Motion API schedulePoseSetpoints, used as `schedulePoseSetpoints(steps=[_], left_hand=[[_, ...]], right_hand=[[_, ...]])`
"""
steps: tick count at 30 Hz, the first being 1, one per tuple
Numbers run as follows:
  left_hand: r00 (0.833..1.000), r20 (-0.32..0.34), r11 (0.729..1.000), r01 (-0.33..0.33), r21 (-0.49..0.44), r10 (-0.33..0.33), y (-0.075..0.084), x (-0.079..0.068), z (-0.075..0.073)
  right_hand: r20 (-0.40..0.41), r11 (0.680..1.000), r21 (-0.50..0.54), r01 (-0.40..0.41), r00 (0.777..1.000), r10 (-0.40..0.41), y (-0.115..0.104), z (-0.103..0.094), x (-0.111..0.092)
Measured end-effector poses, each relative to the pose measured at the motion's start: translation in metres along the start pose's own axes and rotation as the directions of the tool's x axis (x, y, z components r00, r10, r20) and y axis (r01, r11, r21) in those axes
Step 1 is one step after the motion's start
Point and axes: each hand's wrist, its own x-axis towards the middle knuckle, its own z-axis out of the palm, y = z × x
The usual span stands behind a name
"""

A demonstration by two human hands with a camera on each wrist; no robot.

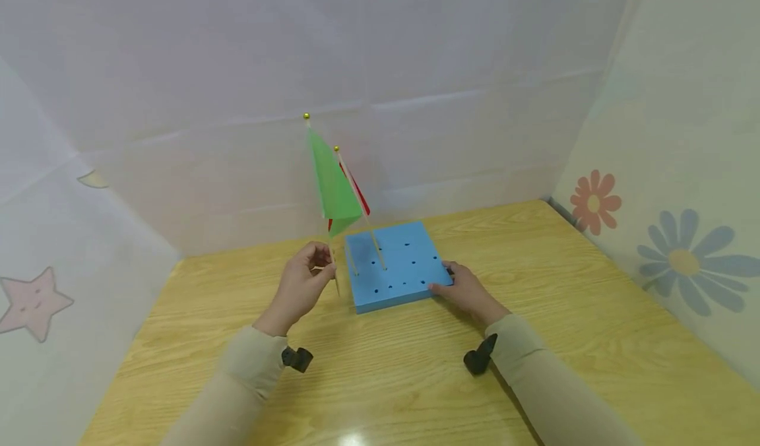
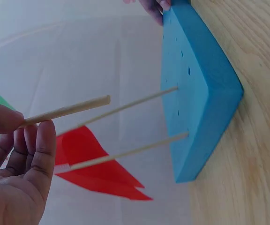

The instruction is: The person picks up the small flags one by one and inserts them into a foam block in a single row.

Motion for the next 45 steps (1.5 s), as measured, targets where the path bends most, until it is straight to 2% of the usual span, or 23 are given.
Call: schedulePoseSetpoints(steps=[6, 12, 23, 33, 41, 45], left_hand=[[0.999, -0.011, 0.998, -0.034, -0.051, 0.033, 0.001, 0.014, 0.017], [0.999, 0.004, 0.995, -0.047, -0.086, 0.048, 0.002, 0.021, 0.030], [0.996, 0.035, 0.996, -0.088, -0.010, 0.088, 0.006, 0.038, 0.055], [0.996, 0.052, 0.997, -0.080, 0.016, 0.079, 0.012, 0.055, 0.078], [0.999, 0.021, 0.999, -0.046, -0.029, 0.047, 0.012, 0.056, 0.084], [0.998, -0.001, 0.998, -0.064, 0.016, 0.064, 0.008, 0.062, 0.092]], right_hand=[[-0.004, 1.000, 0.003, 0.010, 1.000, -0.010, -0.002, 0.004, 0.001], [-0.007, 1.000, 0.010, 0.008, 1.000, -0.008, -0.005, 0.008, 0.000], [-0.017, 0.999, 0.032, 0.005, 1.000, -0.005, -0.008, 0.010, 0.000], [-0.027, 0.999, 0.033, 0.002, 1.000, -0.001, -0.008, 0.009, -0.003], [-0.029, 1.000, 0.029, 0.005, 1.000, -0.004, -0.014, 0.010, -0.005], [-0.037, 1.000, 0.014, 0.000, 0.999, 0.000, -0.011, 0.010, -0.004]])
